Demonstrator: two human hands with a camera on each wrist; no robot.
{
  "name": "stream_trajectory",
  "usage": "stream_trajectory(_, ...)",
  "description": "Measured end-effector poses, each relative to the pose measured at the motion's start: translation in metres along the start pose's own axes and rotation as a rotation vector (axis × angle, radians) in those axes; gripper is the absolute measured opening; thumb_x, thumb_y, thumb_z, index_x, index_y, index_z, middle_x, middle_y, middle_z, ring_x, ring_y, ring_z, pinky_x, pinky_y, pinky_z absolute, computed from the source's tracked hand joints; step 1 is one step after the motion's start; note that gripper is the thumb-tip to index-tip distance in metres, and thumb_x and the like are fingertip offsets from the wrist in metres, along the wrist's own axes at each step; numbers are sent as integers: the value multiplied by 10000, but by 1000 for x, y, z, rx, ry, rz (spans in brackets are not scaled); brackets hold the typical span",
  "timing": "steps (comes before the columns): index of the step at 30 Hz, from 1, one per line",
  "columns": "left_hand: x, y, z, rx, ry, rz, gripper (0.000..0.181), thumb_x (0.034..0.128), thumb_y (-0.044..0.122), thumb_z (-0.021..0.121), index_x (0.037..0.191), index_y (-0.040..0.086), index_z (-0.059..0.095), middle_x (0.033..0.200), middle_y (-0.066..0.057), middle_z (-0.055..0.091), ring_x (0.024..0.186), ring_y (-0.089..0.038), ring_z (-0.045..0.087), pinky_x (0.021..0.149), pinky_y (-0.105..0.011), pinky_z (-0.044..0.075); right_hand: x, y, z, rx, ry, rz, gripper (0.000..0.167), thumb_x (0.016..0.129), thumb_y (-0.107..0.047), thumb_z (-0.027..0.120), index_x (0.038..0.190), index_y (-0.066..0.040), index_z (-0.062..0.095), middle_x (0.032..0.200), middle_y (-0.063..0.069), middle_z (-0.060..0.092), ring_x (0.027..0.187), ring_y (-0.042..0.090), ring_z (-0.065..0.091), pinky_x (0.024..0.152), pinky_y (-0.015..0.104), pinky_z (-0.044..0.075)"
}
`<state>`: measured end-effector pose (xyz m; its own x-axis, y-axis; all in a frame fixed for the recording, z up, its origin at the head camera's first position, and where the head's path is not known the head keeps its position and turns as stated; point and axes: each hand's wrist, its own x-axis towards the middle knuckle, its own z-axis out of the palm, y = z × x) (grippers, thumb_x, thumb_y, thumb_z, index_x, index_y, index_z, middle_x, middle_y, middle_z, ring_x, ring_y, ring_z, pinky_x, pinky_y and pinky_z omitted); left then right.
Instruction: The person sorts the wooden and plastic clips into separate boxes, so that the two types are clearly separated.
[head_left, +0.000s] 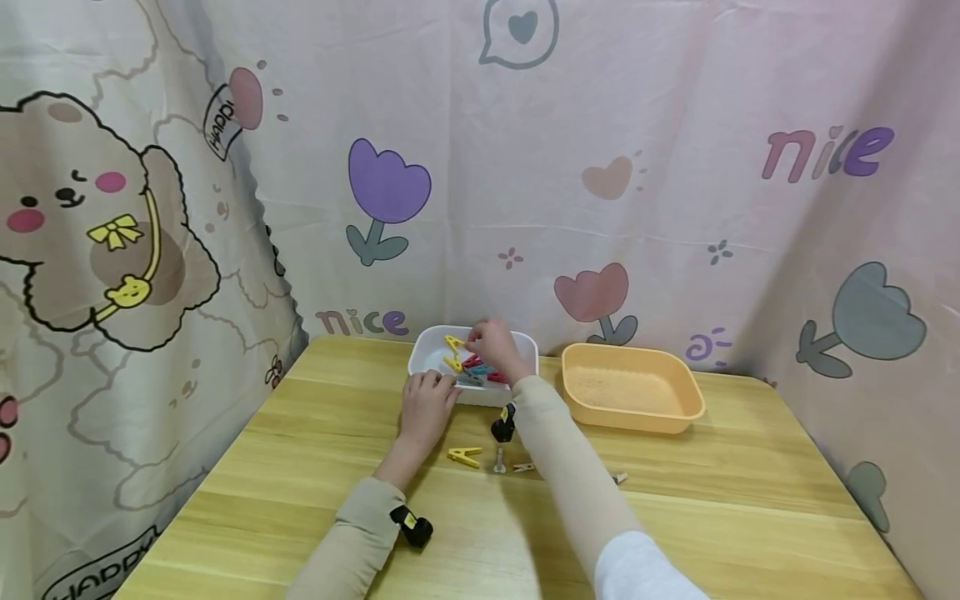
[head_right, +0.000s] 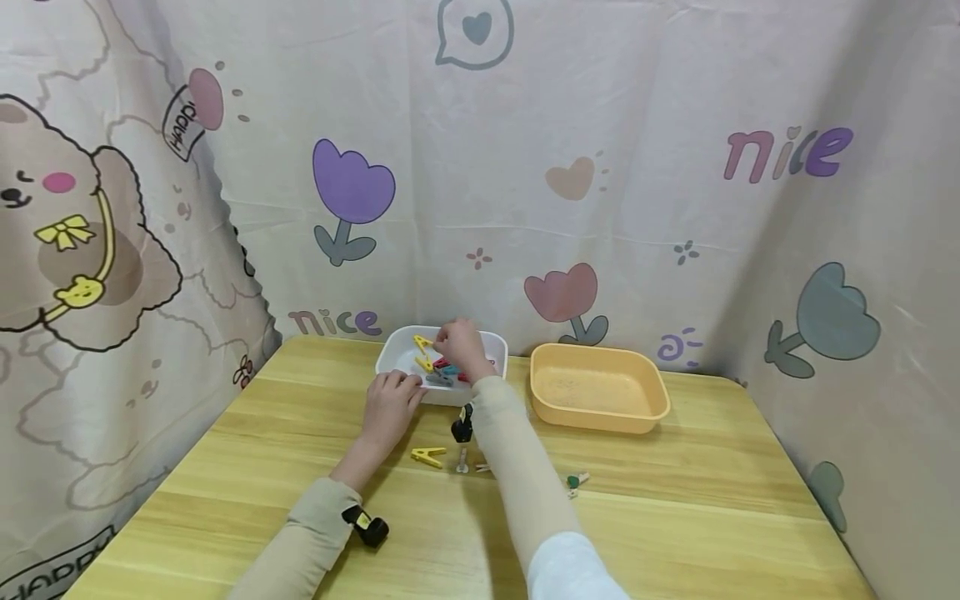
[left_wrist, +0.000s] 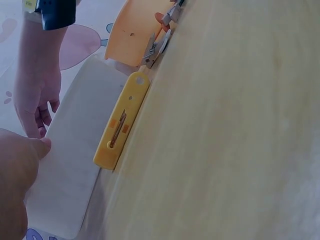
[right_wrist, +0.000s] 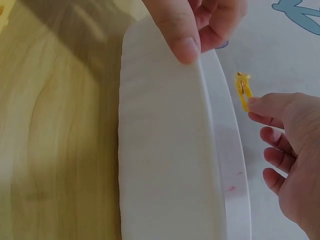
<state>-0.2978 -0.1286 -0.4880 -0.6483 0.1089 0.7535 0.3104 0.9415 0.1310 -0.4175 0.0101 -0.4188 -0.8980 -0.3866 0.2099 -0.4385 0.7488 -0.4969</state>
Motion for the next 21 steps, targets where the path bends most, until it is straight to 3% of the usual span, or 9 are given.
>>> stream_trajectory(5, 0, 1, 2, 8, 31, 13, 197, 841, 303, 744, 919, 134, 678, 881, -83, 612, 816, -296, 525, 805, -441, 450, 2, -2, 6, 26, -5, 41, 153, 904, -223, 688, 841, -84, 707, 1007, 68, 617, 932, 209, 530, 820, 349, 469)
stream_trajectory(9, 0, 2, 2, -1, 55, 18, 204, 828, 293, 754, 916, 127, 674, 872, -89, 609, 807, -305, 520, 798, -446, 447, 0, -4, 10, -33, -1, 33, 198, 898, -273, 693, 822, -90, 702, 1042, 84, 619, 971, 226, 533, 860, 368, 459)
stream_trajectory(14, 0, 2, 3, -8, 56, 16, 206, 821, 282, 761, 923, 124, 677, 863, -95, 605, 805, -309, 522, 793, -449, 448, -2, -8, 14, -124, -20, 19, 235, 897, -340, 686, 864, -108, 707, 1083, 93, 619, 1020, 247, 534, 918, 390, 443)
stream_trajectory(21, 1, 2, 0, -12, 45, 7, 204, 822, 279, 763, 934, 127, 687, 870, -93, 612, 810, -300, 525, 784, -446, 448, -5, -8, 12, -105, -23, 31, 208, 905, -320, 683, 916, -114, 711, 1129, 94, 610, 1029, 253, 531, 937, 407, 451)
